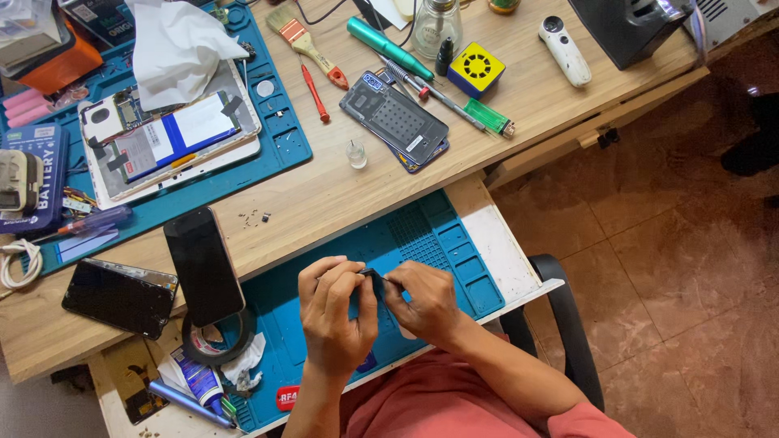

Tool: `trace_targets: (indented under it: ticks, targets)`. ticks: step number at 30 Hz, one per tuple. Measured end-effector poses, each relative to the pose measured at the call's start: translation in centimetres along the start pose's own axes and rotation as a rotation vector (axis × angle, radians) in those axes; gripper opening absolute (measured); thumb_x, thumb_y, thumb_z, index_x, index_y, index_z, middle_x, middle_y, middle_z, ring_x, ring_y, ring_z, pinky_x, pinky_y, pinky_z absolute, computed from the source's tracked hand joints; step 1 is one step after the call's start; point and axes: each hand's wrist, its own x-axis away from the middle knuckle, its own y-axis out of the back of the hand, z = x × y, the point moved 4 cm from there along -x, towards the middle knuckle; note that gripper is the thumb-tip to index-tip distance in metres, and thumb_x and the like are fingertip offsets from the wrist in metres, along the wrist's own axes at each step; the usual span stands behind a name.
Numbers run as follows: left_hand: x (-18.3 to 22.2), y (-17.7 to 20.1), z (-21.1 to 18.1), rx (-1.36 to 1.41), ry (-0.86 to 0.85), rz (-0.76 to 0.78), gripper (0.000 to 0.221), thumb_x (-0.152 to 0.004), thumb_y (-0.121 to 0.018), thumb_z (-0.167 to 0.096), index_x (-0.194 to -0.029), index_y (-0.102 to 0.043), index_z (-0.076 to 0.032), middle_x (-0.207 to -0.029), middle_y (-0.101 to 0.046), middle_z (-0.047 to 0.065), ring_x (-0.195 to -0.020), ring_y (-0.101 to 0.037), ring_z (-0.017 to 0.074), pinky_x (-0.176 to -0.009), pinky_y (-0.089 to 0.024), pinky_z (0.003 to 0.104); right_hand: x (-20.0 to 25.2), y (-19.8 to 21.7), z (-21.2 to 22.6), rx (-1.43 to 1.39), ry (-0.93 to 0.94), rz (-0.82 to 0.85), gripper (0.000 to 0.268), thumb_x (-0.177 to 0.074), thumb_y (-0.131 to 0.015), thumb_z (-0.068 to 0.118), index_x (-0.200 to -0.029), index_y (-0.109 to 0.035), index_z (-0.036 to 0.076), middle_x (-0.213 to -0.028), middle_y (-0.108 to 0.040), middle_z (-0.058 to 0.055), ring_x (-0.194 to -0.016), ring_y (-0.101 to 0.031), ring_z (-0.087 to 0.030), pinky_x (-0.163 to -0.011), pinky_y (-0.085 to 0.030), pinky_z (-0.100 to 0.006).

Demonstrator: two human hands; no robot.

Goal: The person uses a white plastic spudger to pry open the back cover of a smartphone. They carefully work the tool along the edges of the device to separate the casing from the internal components, eventually lifting the back cover off.

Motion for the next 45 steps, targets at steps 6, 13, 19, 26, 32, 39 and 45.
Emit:
trace_targets:
  ticks: [6, 13, 19, 26, 32, 39, 45]
  targets:
    - [-0.1, 0.0, 0.1, 0.004, 0.006, -0.011, 0.005, -0.082, -0.057, -0.001, -0.087, -0.053, -0.002, -0.09, -0.062, 0.011, -0.089, -0.056, 0.028, -0.081, -0.046, 0.036, -0.5, -0.1, 0.5, 0.037, 0.043, -0.062, 0.011, -0.084, -0.053, 0.0, -0.074, -0.05, 0.005, -0.059, -0.05, -0.005, -0.045, -0.043, -0.017, -0.042, -0.034, -0.029]
    - [0.1, 0.0, 0.2, 0.017, 0.021, -0.031, 0.006, -0.081, -0.058, -0.001, -0.086, -0.054, -0.002, -0.088, -0.062, 0.012, -0.09, -0.056, 0.0282, -0.08, -0.047, 0.035, -1.9, 0.6, 1.6, 0.015, 0.089, -0.083, 0.009, -0.084, -0.054, 0.001, -0.076, -0.051, 0.003, -0.063, -0.053, -0.007, -0.048, -0.048, -0.018, -0.044, -0.039, -0.028]
    - [0.3, 0.2, 0.1, 0.049, 0.005, -0.022, 0.002, -0.084, -0.053, -0.002, -0.086, -0.053, -0.001, -0.089, -0.062, 0.013, -0.089, -0.055, 0.0285, -0.079, -0.046, 0.036, -2.7, 1.2, 2.2, 0.032, 0.124, -0.038, 0.006, -0.085, -0.053, 0.004, -0.079, -0.053, 0.002, -0.068, -0.057, -0.01, -0.053, -0.055, -0.023, -0.05, -0.044, -0.032]
    - [0.9, 0.1, 0.0, 0.043, -0.007, -0.052, 0.004, -0.081, -0.055, -0.001, -0.084, -0.053, -0.002, -0.088, -0.063, 0.014, -0.09, -0.056, 0.0292, -0.08, -0.047, 0.037, -3.2, 2.2, 2.7, 0.093, 0.149, 0.1, 0.003, -0.086, -0.054, 0.002, -0.085, -0.054, 0.0, -0.077, -0.059, -0.012, -0.061, -0.058, -0.024, -0.054, -0.047, -0.031]
    - [2.9, -1.0, 1.1, 0.26, 0.194, -0.262, 0.071, -0.073, -0.07, -0.003, -0.122, -0.019, -0.005, -0.126, -0.037, 0.025, -0.118, -0.047, 0.0354, -0.095, -0.05, 0.041, -2.8, 2.0, 2.1, 0.016, 0.116, 0.231, 0.005, -0.087, -0.055, 0.003, -0.09, -0.053, 0.0, -0.084, -0.059, -0.013, -0.065, -0.059, -0.024, -0.056, -0.048, -0.03]
    - [3.5, -2.6, 1.7, 0.238, 0.431, -0.29, 0.083, -0.069, -0.078, -0.013, -0.128, -0.02, -0.006, -0.131, -0.039, 0.021, -0.115, -0.053, 0.0302, -0.087, -0.048, 0.034, -3.9, 2.6, 2.3, 0.109, 0.179, 0.258, 0.003, -0.087, -0.057, 0.005, -0.088, -0.055, 0.002, -0.075, -0.061, -0.011, -0.061, -0.06, -0.023, -0.05, -0.045, -0.03]
    - [3.9, -3.0, 2.4, 0.213, 0.39, -0.286, 0.071, -0.07, -0.075, -0.013, -0.121, -0.026, -0.006, -0.123, -0.043, 0.021, -0.096, -0.058, 0.0235, -0.08, -0.052, 0.03, -3.9, 2.5, 2.3, 0.13, 0.191, 0.242, 0.004, -0.087, -0.056, 0.006, -0.086, -0.056, 0.002, -0.075, -0.061, -0.011, -0.062, -0.06, -0.023, -0.052, -0.047, -0.031]
